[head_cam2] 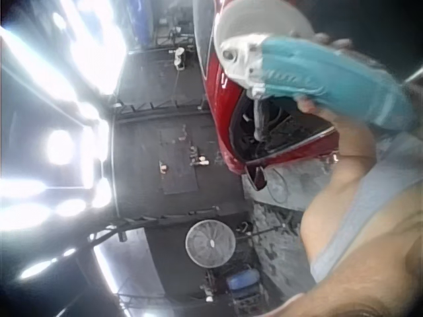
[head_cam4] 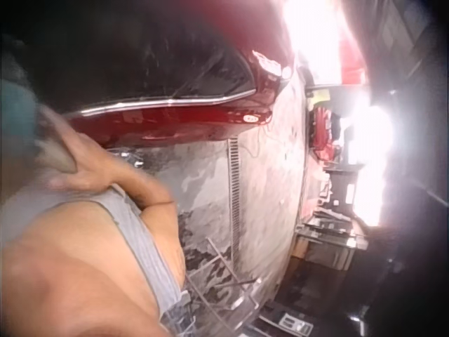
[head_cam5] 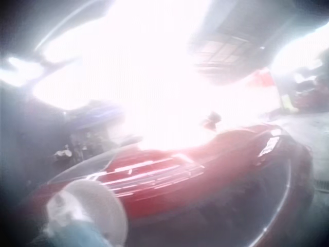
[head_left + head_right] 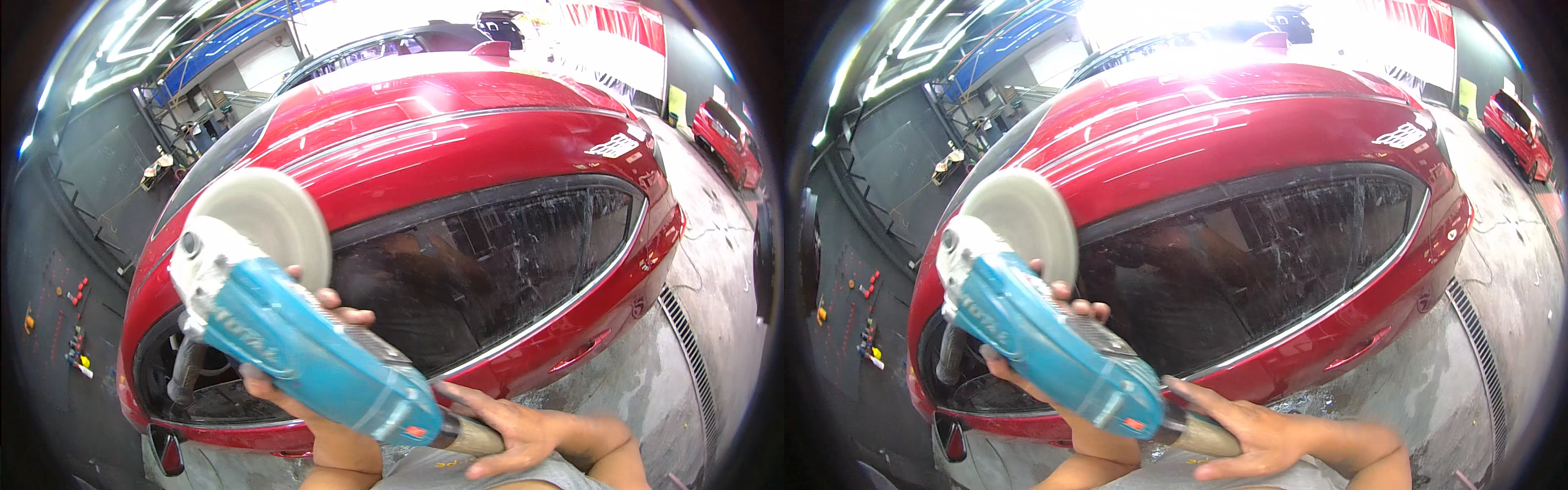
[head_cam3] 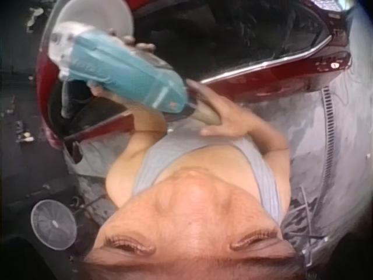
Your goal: The person uses a rotary polisher to buff the exterior paint of a red car. They move the tool across the hood, side panels, and rear quarter panel in continuous overlapping passes.
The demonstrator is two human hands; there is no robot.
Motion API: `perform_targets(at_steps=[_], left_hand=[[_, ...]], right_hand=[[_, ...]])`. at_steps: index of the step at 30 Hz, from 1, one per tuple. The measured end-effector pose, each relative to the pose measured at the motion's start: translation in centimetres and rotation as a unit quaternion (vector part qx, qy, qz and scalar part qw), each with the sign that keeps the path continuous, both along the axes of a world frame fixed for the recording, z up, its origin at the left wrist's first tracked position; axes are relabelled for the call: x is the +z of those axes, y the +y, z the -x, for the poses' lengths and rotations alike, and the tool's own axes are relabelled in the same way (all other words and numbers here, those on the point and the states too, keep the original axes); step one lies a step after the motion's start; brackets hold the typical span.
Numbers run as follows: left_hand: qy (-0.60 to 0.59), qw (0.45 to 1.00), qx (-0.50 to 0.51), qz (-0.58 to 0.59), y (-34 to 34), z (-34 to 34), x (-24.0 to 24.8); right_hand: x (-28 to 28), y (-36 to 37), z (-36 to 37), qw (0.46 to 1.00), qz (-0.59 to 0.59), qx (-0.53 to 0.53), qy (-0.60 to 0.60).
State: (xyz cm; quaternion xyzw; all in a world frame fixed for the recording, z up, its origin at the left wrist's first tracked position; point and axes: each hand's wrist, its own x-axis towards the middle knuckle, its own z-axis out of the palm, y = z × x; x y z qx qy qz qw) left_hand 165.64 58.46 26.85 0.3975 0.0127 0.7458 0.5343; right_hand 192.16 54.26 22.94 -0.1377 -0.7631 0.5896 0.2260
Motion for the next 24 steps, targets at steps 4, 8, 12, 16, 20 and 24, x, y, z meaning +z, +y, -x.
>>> perform_targets(at_steps=[4, 8, 12, 16, 20, 24], left_hand=[[0.107, 0.988, -0.078, 0.084, 0.8, -5.1, -0.7], [0.217, 0.949, -0.203, 0.102, 4.1, -11.7, -3.2], [0.251, 0.932, -0.248, 0.079, 6.8, -20.4, -1.6], [0.253, 0.923, -0.278, 0.079, 8.3, -24.4, -1.4], [0.265, 0.927, -0.257, 0.064, 7.8, -23.2, -1.9], [0.274, 0.933, -0.221, 0.079, 5.3, -16.9, -1.8]], right_hand=[[-3.0, -1.6, -4.7, 0.991, 0.101, -0.073, 0.039], [-6.1, -4.7, -9.6, 0.943, 0.205, -0.256, 0.061], [-8.8, -7.1, -12.2, 0.878, 0.166, -0.430, 0.129], [-9.3, -7.1, -12.8, 0.836, 0.160, -0.501, 0.155], [-9.7, -7.1, -12.5, 0.856, 0.145, -0.481, 0.123], [-8.2, -7.1, -10.8, 0.906, 0.155, -0.384, 0.087]])
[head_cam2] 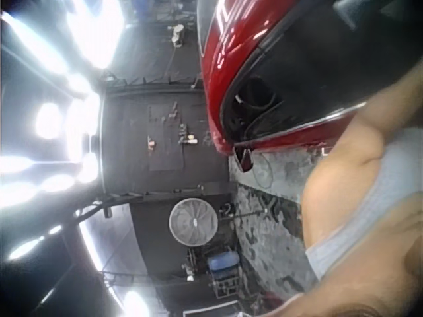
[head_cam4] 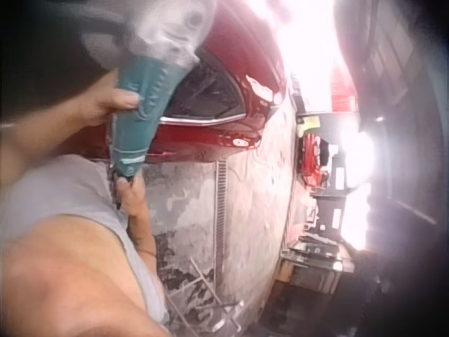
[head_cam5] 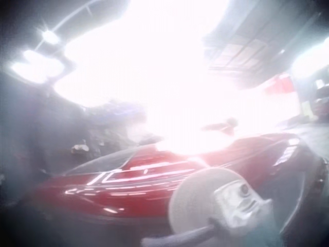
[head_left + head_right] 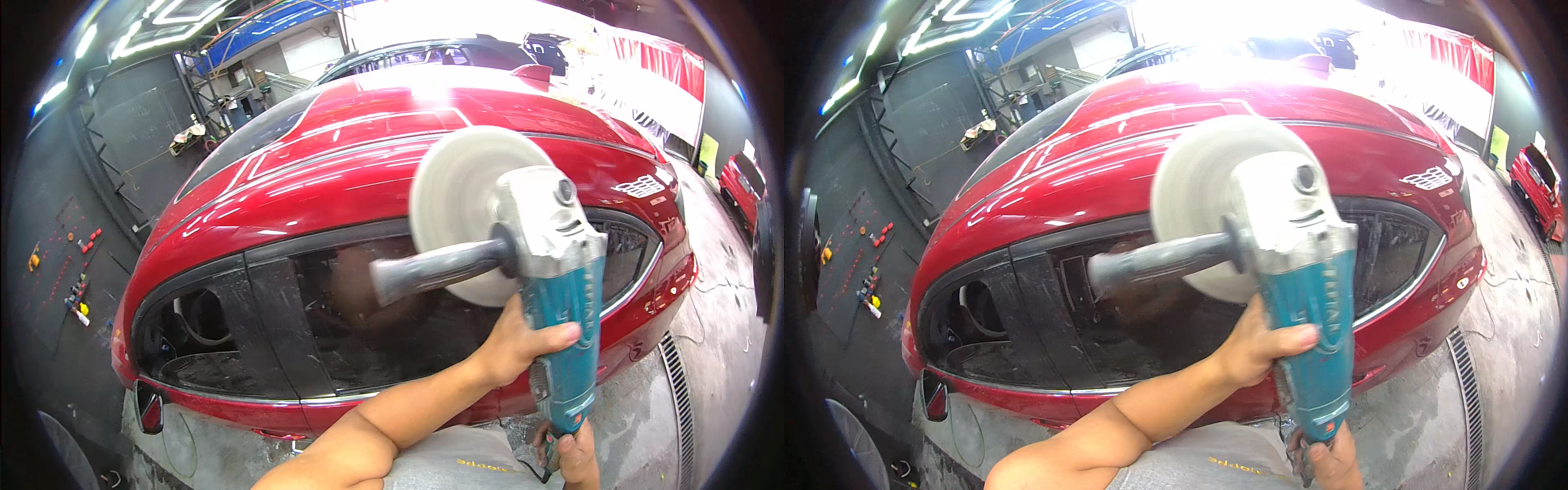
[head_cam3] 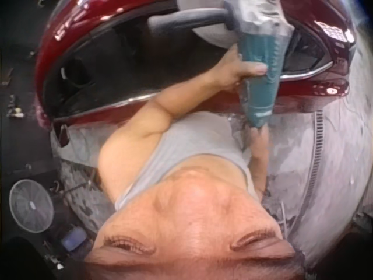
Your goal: The person uses a rotary polisher to buff the exterior paint of a red car. They move the tool across the hood, side panels, and rear quarter panel in continuous overlapping passes.
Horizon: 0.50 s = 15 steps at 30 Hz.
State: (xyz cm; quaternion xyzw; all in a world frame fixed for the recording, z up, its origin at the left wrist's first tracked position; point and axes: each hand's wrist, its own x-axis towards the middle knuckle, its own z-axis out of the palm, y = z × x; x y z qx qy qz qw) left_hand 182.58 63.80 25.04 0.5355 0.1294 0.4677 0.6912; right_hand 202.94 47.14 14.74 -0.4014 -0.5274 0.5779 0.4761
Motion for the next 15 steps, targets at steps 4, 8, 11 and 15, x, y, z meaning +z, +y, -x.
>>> perform_targets(at_steps=[4, 8, 11, 15], left_hand=[[-0.030, 0.996, 0.060, 0.054, -3.0, 6.6, 0.5], [-0.102, 0.979, 0.165, 0.062, -6.3, 11.8, 1.8], [-0.221, 0.953, 0.207, 0.008, -7.3, 15.5, 1.7], [-0.278, 0.907, 0.310, -0.060, -8.1, 19.3, 2.1]], right_hand=[[5.4, 1.0, 3.4, 0.989, 0.091, 0.079, -0.091], [6.6, 2.6, 7.8, 0.977, -0.010, 0.198, -0.073], [8.7, 4.6, 11.7, 0.939, -0.081, 0.305, -0.135], [12.1, 6.2, 16.5, 0.900, -0.051, 0.402, -0.162]])
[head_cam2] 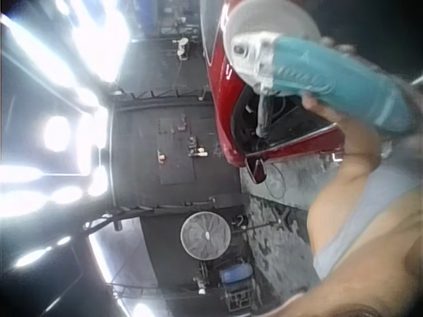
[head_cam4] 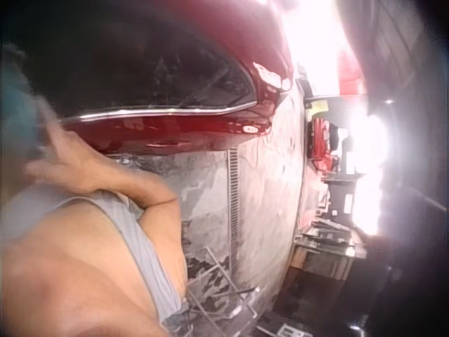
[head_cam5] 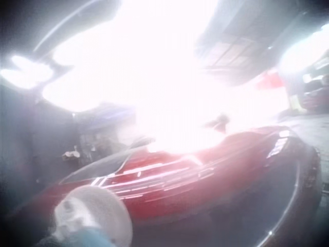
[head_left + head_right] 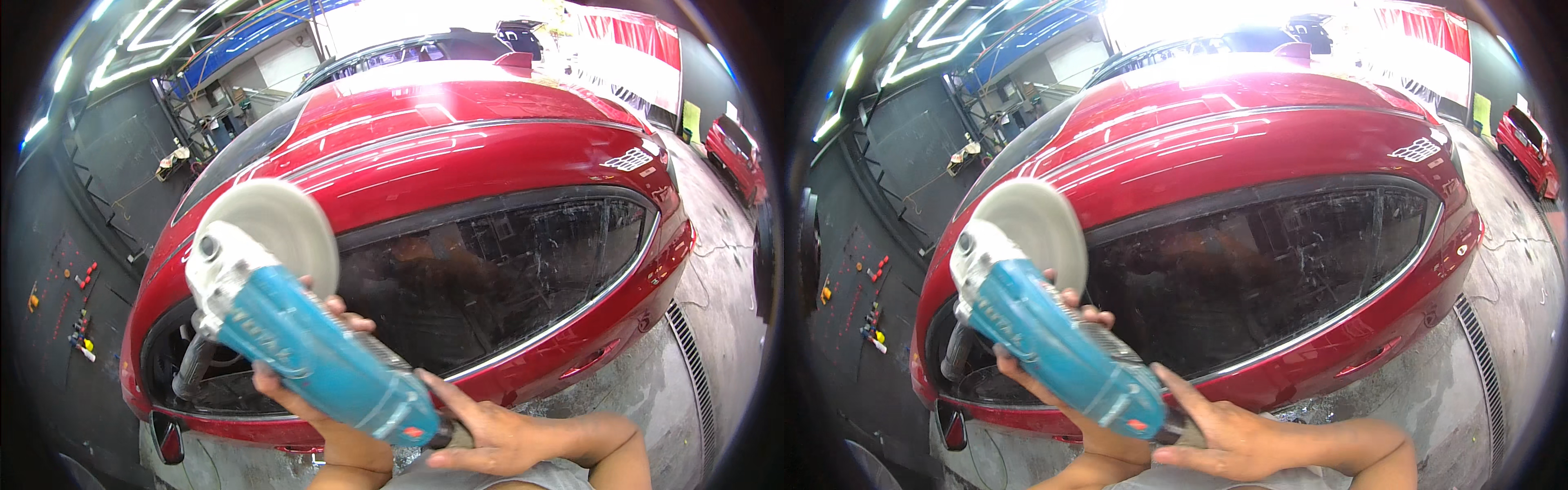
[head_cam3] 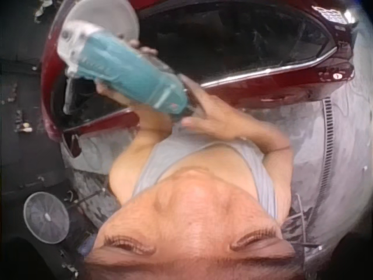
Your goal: The person uses a rotary polisher to buff the exterior paint of a red car. They move the tool across the hood, side panels, and rear quarter panel in continuous overlapping passes.
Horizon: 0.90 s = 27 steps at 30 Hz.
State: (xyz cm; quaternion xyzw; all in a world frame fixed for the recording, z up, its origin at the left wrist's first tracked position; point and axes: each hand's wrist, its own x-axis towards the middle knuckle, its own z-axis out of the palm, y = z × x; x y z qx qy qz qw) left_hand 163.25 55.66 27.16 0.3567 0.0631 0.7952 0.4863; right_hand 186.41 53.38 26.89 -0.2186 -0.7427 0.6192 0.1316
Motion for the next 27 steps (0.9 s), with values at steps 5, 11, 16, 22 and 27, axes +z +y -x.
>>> perform_targets(at_steps=[5, 11, 16, 22, 27], left_hand=[[-0.051, 0.996, -0.026, -0.073, 0.3, 2.1, -1.5], [0.120, 0.981, -0.153, 0.018, 1.6, -3.7, -5.0], [0.300, 0.917, -0.250, 0.077, 4.9, -11.8, -6.8], [0.284, 0.901, -0.322, 0.067, 7.9, -20.5, -5.3], [0.287, 0.908, -0.297, 0.069, 6.8, -17.6, -6.4]], right_hand=[[0.1, 0.4, 0.2, 0.999, -0.047, 0.016, -0.017], [-6.3, -1.1, -6.0, 0.987, -0.033, -0.150, -0.035], [-15.5, -4.3, -12.6, 0.930, -0.037, -0.361, 0.061], [-16.1, -5.3, -15.0, 0.842, 0.029, -0.521, 0.133], [-18.3, -5.3, -14.4, 0.867, -0.003, -0.492, 0.078]])
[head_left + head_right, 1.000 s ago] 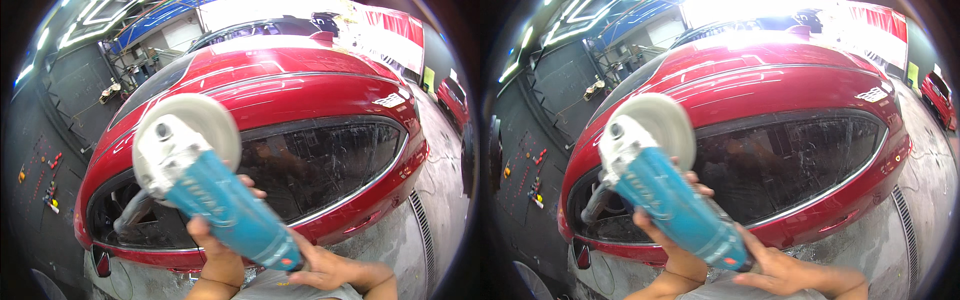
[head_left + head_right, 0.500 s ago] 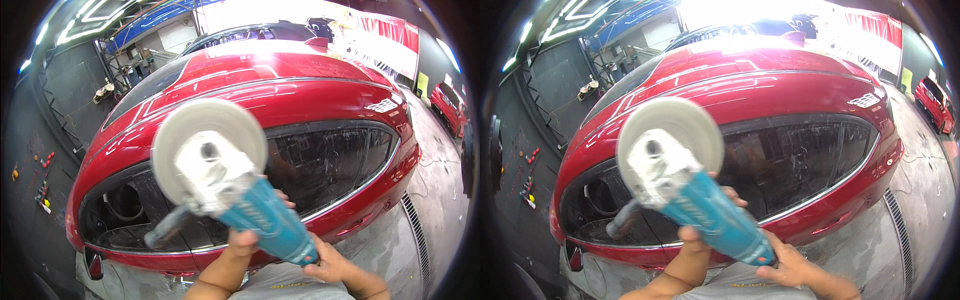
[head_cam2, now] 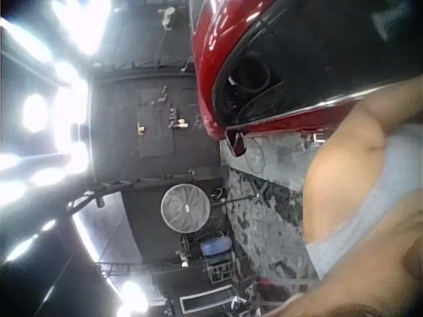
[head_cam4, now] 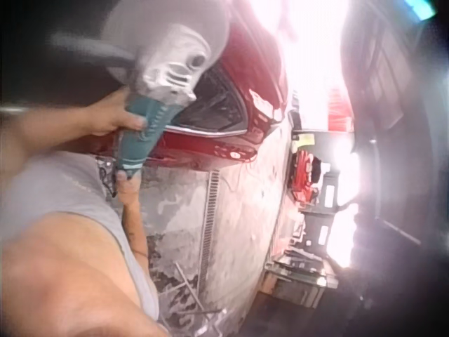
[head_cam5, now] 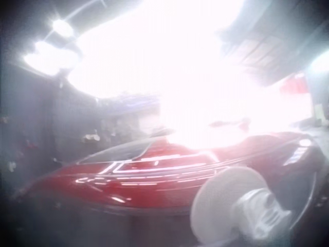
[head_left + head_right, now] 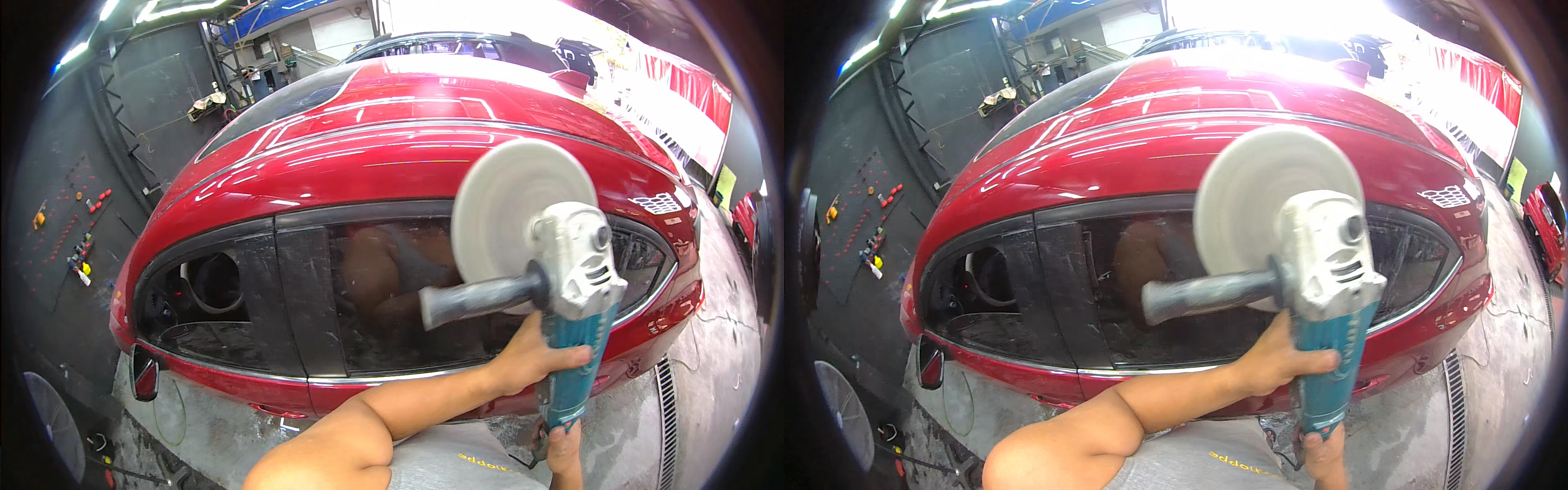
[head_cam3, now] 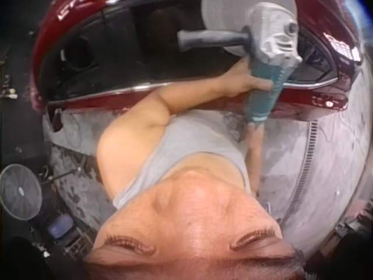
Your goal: The person uses a rotary polisher to buff the exterior paint of a red car. They move the tool across the hood, side panels, and rear quarter panel in continuous overlapping passes.
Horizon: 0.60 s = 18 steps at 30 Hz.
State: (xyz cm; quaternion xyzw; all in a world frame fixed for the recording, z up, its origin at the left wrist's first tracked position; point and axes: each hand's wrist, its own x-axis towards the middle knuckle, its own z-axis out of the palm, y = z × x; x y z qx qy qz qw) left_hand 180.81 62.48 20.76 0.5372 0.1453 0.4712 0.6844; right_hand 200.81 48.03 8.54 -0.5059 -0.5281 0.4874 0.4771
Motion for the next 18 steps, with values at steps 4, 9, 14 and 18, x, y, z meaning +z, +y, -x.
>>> perform_targets(at_steps=[4, 9, 14, 18], left_hand=[[-0.015, 0.998, 0.062, -0.007, -2.0, 6.4, -3.2], [-0.196, 0.978, 0.070, -0.007, -4.8, 14.1, -4.1], [-0.315, 0.934, 0.137, -0.096, -6.5, 22.0, -3.0], [-0.349, 0.904, 0.200, -0.149, -7.8, 27.9, -1.0]], right_hand=[[0.3, 1.1, 3.1, 0.990, -0.058, 0.085, -0.100], [6.1, 3.4, 9.5, 0.957, -0.095, 0.196, -0.194], [12.6, 5.3, 17.3, 0.883, -0.057, 0.365, -0.290], [13.3, 5.5, 21.8, 0.847, -0.235, 0.426, -0.213]])
